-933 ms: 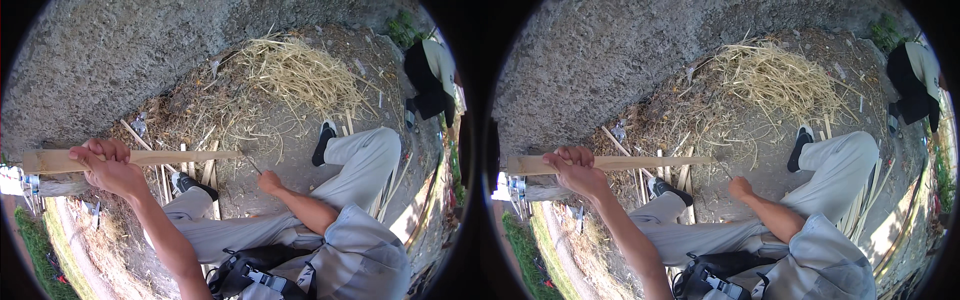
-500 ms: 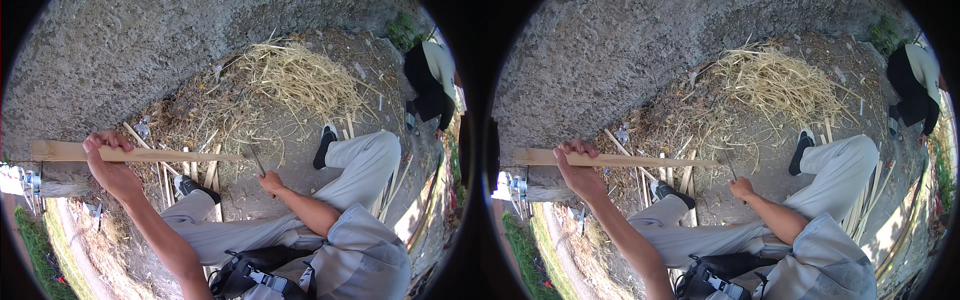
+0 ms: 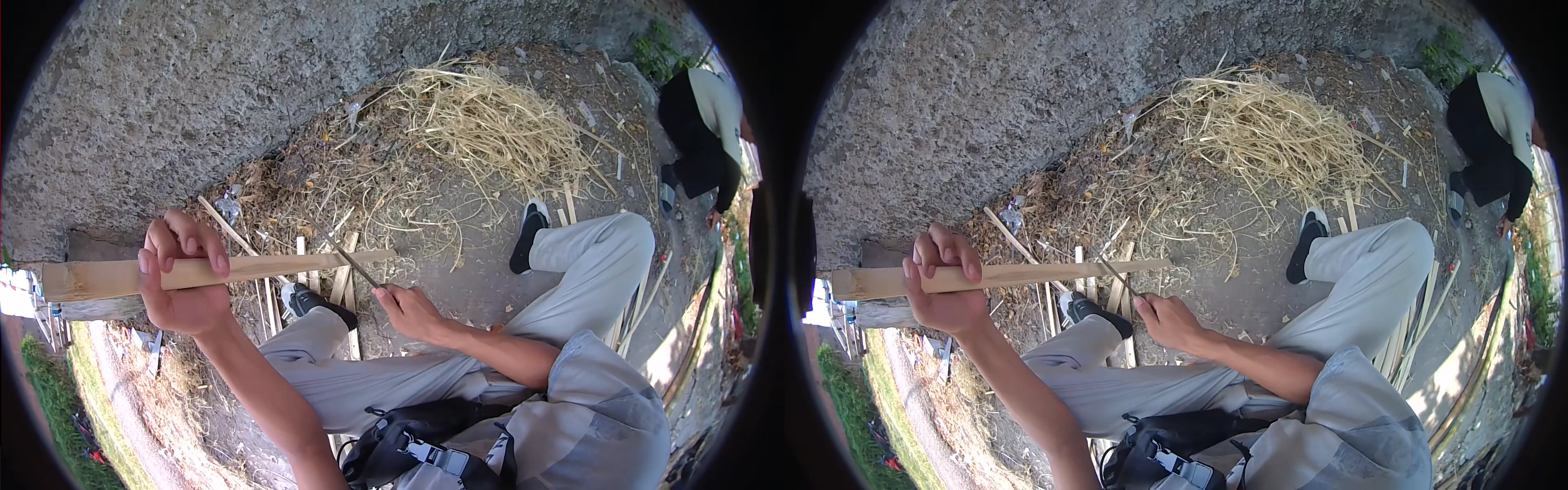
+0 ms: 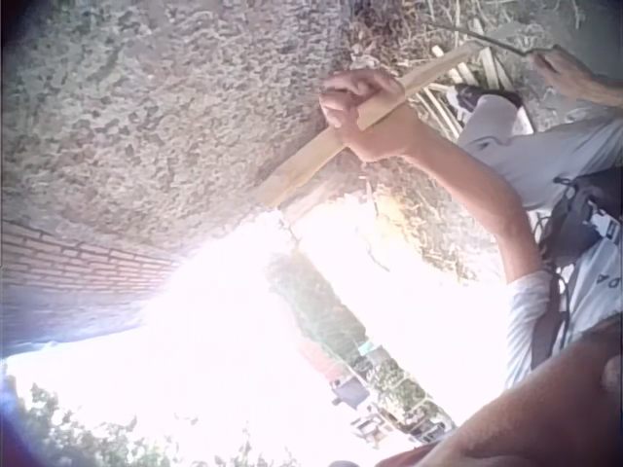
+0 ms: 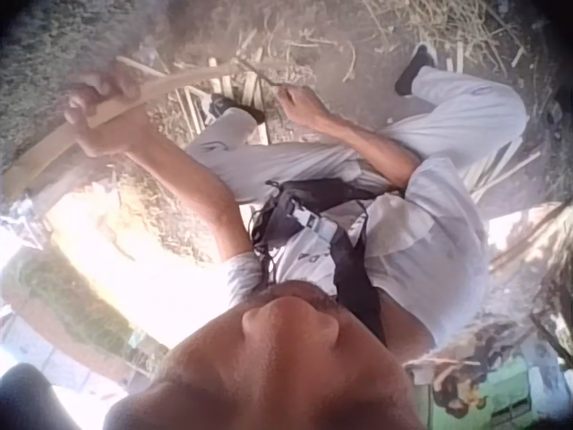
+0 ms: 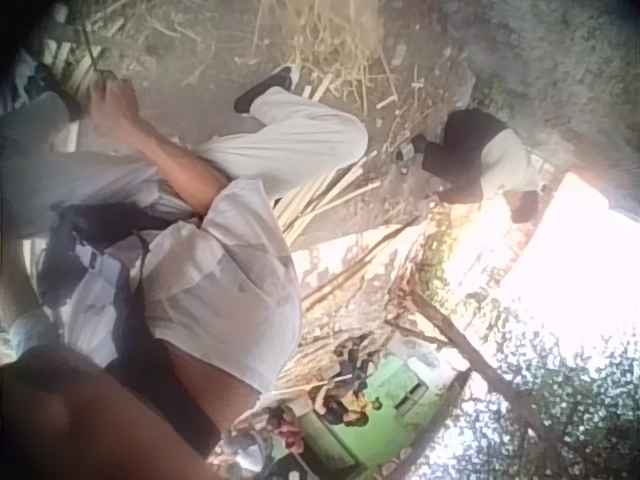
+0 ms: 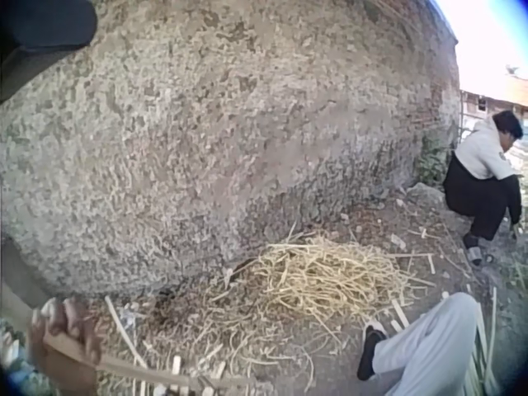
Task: The person shaves and smooths a bamboo stick with a knife by hand.
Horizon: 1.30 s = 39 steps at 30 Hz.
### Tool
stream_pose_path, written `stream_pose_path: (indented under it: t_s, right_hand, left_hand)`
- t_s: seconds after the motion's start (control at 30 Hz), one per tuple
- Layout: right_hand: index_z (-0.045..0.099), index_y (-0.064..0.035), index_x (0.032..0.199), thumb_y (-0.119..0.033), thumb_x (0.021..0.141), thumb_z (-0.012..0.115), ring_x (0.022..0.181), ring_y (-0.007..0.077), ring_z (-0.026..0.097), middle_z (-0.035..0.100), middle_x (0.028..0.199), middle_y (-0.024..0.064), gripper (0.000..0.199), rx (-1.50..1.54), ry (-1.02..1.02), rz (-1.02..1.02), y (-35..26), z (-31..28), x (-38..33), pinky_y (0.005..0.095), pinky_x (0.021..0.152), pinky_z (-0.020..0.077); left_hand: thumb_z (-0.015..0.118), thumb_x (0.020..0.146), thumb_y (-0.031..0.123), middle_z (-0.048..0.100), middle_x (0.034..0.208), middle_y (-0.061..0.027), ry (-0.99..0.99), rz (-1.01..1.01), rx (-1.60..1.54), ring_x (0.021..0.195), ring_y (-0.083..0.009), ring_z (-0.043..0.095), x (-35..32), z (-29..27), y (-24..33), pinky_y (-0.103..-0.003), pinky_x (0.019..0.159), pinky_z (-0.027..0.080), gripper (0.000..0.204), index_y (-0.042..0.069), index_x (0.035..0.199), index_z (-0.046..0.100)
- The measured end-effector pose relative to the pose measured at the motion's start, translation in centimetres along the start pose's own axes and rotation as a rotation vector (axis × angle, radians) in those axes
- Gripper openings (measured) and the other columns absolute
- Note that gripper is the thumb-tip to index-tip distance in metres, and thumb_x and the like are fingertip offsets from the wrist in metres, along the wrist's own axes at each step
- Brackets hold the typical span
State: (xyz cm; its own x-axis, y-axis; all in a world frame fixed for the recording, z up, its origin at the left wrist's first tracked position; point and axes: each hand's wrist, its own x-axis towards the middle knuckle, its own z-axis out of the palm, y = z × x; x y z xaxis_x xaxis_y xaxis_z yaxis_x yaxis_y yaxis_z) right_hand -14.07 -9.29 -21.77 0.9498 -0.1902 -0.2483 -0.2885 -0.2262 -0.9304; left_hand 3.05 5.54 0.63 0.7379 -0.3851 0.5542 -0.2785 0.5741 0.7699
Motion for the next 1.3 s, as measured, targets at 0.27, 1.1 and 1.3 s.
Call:
stream_pose_path:
  t_s: [0.27, 1.1, 1.3]
  right_hand:
    - [0.062, 0.0046, 0.081, -0.039, 0.103, 0.030, 0.066, 0.0481, 0.060, 0.060, 0.066, 0.0276, 0.058, -0.208, 0.013, 0.176, 13.9, 2.0, 2.6, 0.0535, 0.065, 0.0469]
    - [0.064, 0.0047, 0.086, -0.026, 0.092, 0.059, 0.069, 0.0447, 0.063, 0.062, 0.070, 0.0273, 0.031, -0.281, 0.059, 0.163, 17.8, 3.2, 3.3, 0.0514, 0.064, 0.0490]
    - [0.065, 0.0077, 0.087, -0.024, 0.090, 0.060, 0.078, 0.0450, 0.065, 0.065, 0.079, 0.0297, 0.032, -0.187, 0.048, 0.047, 7.8, 3.2, 2.3, 0.0488, 0.069, 0.0519]
  left_hand:
    - [0.042, 0.101, 0.029, 0.026, 0.047, 0.0016, 0.140, 0.043, -0.007, 0.032, -0.0062, 0.016, -0.4, 1.1, -0.8, -0.020, 0.027, 0.019, 0.042, 0.014, 0.063, 0.033]
    - [0.046, 0.094, 0.017, 0.027, 0.048, 0.0002, 0.128, 0.052, -0.059, 0.033, -0.0066, 0.021, -0.4, 0.1, -0.8, -0.020, 0.029, 0.019, 0.035, 0.014, 0.062, 0.032]
    - [0.048, 0.093, 0.016, 0.027, 0.047, 0.0006, 0.182, 0.044, -0.018, 0.033, -0.0065, 0.021, -0.5, 1.4, -0.4, -0.020, 0.028, 0.020, 0.035, 0.015, 0.062, 0.032]
